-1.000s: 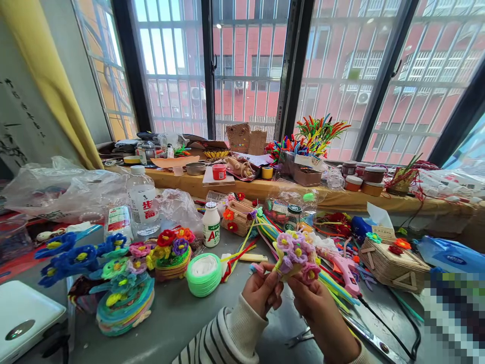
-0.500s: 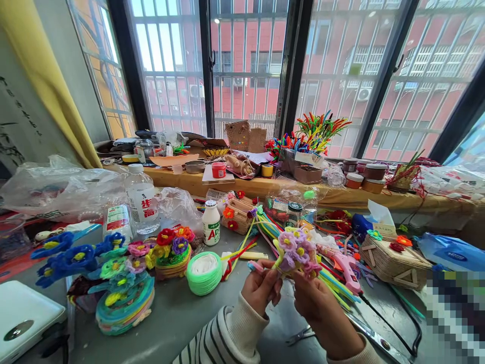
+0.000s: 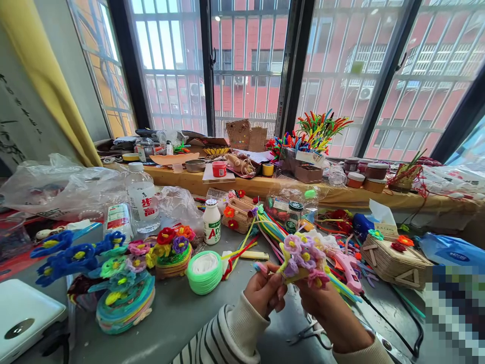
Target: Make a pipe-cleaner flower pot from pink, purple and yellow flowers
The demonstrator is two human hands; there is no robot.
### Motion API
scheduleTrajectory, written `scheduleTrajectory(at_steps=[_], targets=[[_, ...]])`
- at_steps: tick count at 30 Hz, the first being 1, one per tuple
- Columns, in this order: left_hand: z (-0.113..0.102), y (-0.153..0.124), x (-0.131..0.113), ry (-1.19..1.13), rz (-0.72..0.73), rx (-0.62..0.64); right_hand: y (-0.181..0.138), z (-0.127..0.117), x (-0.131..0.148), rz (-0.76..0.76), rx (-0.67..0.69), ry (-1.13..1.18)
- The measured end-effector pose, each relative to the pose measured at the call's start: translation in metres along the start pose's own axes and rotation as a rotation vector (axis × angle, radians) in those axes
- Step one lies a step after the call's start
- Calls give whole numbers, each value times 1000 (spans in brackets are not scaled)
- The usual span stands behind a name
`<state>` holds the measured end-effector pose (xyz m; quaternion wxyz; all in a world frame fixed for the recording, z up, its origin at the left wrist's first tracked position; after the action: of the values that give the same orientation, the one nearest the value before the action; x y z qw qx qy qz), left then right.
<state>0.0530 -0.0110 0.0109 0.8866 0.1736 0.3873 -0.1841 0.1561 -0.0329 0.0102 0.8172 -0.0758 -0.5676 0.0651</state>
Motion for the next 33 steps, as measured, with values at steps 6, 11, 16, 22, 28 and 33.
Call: scheduleTrajectory(at_steps=[6, 11, 16, 22, 28, 33], targets=[[-1, -1, 2, -143, -63, 52, -5, -3, 11, -54, -21, -206], [0, -3, 3, -232, -100, 80, -6, -3, 15, -163, -1, -385], [2, -6, 3, -297, -147, 83, -10, -2, 19, -277, 34, -470], [5, -7, 2, -334, -169, 118, -8, -3, 20, -303, 19, -475], [6, -9, 4, -341, -195, 158, -7, -5, 23, -372, 34, -499], [7, -11, 4, -329, -227, 183, 1, -17, 20, -321, 11, -703]])
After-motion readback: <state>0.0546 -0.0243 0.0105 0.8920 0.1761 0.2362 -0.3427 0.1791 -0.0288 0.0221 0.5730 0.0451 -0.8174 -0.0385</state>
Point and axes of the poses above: each hand's wrist, its own y-axis towards the middle knuckle, its own z-axis out of the palm, x = y × z, the point moved 3 cm from there along y, towards the middle knuckle, and after that the axes turned 6 degrees about z, right-handed, at the moved point
